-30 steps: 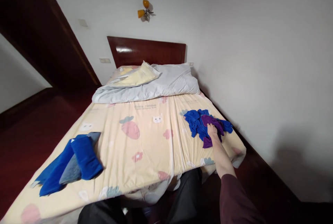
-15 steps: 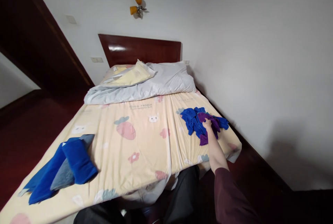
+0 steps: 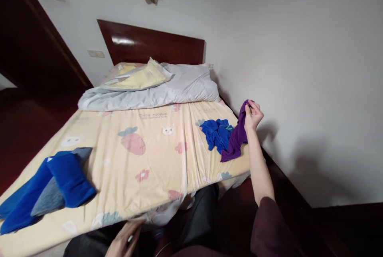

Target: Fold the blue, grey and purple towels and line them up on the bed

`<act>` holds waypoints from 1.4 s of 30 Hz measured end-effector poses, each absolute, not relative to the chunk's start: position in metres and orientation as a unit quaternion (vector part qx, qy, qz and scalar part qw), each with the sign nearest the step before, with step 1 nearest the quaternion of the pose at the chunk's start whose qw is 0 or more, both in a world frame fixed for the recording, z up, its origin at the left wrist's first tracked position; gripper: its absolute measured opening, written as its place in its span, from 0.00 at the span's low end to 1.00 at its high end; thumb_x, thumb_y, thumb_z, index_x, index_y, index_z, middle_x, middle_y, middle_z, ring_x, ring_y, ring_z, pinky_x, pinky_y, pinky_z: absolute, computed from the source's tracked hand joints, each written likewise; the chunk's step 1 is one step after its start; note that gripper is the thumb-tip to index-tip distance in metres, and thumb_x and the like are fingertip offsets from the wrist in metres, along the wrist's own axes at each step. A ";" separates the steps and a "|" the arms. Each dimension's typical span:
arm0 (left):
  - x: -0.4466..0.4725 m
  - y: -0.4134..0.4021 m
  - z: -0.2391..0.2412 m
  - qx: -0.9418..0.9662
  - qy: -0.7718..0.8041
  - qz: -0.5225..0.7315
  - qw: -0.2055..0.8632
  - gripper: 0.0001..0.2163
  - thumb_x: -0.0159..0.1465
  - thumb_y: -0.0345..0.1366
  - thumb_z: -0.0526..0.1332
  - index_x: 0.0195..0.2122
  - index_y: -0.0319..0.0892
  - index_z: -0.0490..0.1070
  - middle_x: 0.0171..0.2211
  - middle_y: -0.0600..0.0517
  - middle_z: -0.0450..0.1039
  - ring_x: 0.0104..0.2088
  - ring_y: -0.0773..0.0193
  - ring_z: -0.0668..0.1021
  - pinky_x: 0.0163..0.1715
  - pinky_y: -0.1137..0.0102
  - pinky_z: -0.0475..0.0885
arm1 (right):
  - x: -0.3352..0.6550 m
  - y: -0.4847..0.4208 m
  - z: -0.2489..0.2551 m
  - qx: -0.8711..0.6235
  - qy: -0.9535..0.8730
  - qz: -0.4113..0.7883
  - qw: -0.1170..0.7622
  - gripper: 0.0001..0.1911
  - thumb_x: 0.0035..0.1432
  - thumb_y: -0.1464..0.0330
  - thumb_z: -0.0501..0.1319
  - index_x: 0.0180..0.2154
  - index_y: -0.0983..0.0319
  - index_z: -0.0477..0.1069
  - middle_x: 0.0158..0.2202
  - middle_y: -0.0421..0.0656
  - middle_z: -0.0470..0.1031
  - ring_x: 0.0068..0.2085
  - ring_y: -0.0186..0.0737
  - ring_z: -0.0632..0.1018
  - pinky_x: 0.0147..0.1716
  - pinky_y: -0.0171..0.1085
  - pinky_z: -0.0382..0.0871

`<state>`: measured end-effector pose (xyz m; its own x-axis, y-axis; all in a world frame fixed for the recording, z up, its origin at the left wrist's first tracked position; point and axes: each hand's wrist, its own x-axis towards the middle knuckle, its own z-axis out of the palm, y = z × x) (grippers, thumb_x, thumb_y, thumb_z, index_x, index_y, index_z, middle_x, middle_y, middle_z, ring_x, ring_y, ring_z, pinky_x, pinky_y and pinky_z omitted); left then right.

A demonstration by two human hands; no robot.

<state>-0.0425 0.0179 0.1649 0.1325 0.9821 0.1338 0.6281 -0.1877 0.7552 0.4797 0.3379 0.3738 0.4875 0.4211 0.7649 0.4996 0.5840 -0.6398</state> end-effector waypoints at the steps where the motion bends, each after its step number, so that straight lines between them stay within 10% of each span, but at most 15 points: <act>1: -0.041 0.029 0.175 0.683 0.567 0.351 0.297 0.16 0.58 0.48 0.61 0.45 0.76 0.82 0.42 0.56 0.85 0.44 0.41 0.86 0.43 0.52 0.86 | 0.468 0.324 0.394 -0.446 -0.531 -0.057 0.718 0.19 0.63 0.58 0.66 0.47 0.65 0.83 0.47 0.50 0.77 0.49 0.45 0.80 0.53 0.46 0.78; 12: 0.063 0.108 0.369 0.722 0.338 0.514 0.318 0.28 0.67 0.46 0.68 0.66 0.50 0.65 0.65 0.43 0.70 0.62 0.48 0.76 0.60 0.51 0.78 | 0.300 0.191 0.484 -0.339 -0.654 -0.177 0.653 0.10 0.68 0.61 0.67 0.46 0.56 0.83 0.39 0.45 0.74 0.45 0.46 0.80 0.50 0.51 0.81; 28: 0.035 0.121 0.380 0.640 0.417 0.564 0.315 0.05 0.70 0.37 0.53 0.44 0.44 0.65 0.36 0.52 0.71 0.35 0.62 0.74 0.38 0.66 0.72 | 0.261 0.187 0.474 -0.305 -0.729 -0.246 0.562 0.16 0.67 0.72 0.61 0.52 0.56 0.82 0.44 0.47 0.79 0.47 0.46 0.82 0.53 0.46 0.79; 33: 0.011 0.122 0.399 0.678 0.406 0.552 0.265 0.13 0.67 0.46 0.64 0.44 0.44 0.64 0.38 0.52 0.72 0.37 0.62 0.75 0.40 0.66 0.71 | 0.262 0.198 0.473 -0.299 -0.730 -0.246 0.563 0.10 0.68 0.69 0.63 0.45 0.57 0.83 0.39 0.46 0.79 0.43 0.45 0.82 0.48 0.45 0.81; 42: -0.012 0.137 0.397 0.697 0.446 0.530 0.186 0.18 0.73 0.52 0.53 0.43 0.43 0.73 0.36 0.49 0.79 0.37 0.58 0.79 0.40 0.66 0.73 | 0.259 0.202 0.472 -0.304 -0.821 -0.187 0.446 0.13 0.74 0.66 0.57 0.47 0.58 0.80 0.41 0.48 0.78 0.45 0.45 0.80 0.50 0.44 0.76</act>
